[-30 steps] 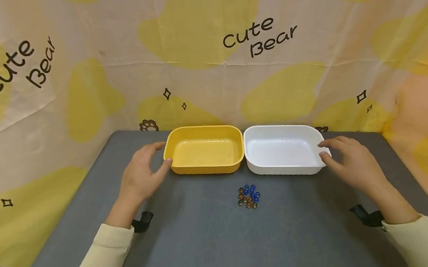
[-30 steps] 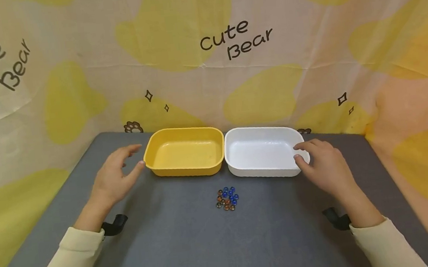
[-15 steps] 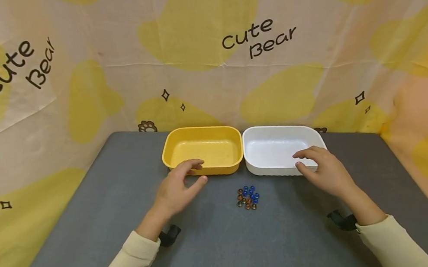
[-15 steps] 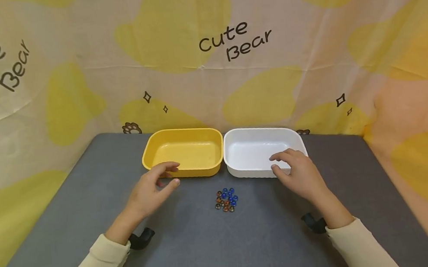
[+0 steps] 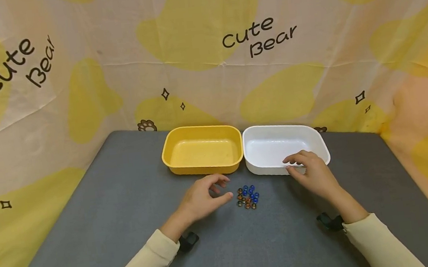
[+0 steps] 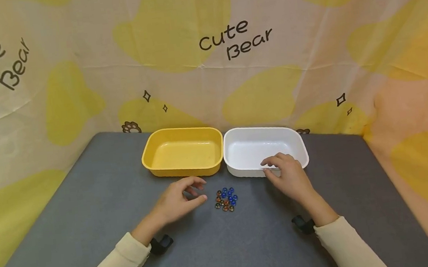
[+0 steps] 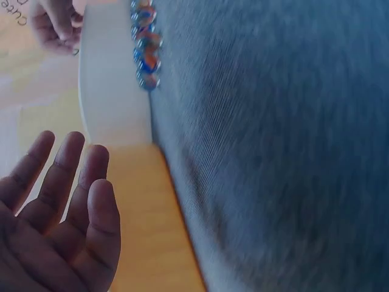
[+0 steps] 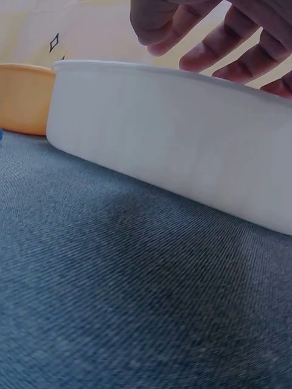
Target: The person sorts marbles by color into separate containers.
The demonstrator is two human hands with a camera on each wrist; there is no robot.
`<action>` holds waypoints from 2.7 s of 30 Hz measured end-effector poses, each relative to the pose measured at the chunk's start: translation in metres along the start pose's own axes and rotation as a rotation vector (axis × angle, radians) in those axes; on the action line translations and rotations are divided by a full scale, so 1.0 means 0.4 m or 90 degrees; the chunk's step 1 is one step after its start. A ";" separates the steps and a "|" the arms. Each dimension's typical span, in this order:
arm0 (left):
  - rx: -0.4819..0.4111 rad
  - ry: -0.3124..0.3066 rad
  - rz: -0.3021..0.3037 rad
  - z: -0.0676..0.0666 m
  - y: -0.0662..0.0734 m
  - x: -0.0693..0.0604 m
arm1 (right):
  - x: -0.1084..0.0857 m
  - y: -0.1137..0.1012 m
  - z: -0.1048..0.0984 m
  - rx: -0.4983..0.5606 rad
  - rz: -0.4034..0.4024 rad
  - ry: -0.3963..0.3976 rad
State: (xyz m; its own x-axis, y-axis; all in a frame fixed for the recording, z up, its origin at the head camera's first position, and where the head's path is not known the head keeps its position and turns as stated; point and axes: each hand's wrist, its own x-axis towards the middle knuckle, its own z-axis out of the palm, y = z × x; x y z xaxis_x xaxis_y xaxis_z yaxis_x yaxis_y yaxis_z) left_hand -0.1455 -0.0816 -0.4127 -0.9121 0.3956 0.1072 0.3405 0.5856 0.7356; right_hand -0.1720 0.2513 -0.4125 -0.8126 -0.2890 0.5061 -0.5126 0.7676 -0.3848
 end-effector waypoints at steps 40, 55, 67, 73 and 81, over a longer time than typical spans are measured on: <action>0.021 -0.119 -0.050 0.093 -0.002 0.060 | 0.019 0.004 0.023 0.021 0.075 -0.017; 0.055 -0.124 -0.032 0.100 0.000 0.067 | 0.029 0.011 0.020 0.019 0.095 -0.038; -0.015 -0.068 -0.009 0.030 0.017 0.094 | 0.044 0.021 0.010 0.014 0.090 -0.057; -0.035 0.003 0.000 -0.036 0.016 0.119 | 0.043 0.018 0.004 0.013 0.097 -0.072; 0.000 0.061 -0.004 -0.106 0.007 0.168 | 0.044 0.026 0.009 0.020 0.097 -0.077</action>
State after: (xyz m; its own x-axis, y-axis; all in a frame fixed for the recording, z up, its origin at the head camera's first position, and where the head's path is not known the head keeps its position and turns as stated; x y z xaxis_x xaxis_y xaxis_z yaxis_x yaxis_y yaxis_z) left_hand -0.2155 -0.0834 -0.3752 -0.9317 0.3228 0.1667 0.3353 0.5873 0.7366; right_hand -0.1927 0.2521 -0.4103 -0.9080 -0.2394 0.3439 -0.3880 0.7902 -0.4744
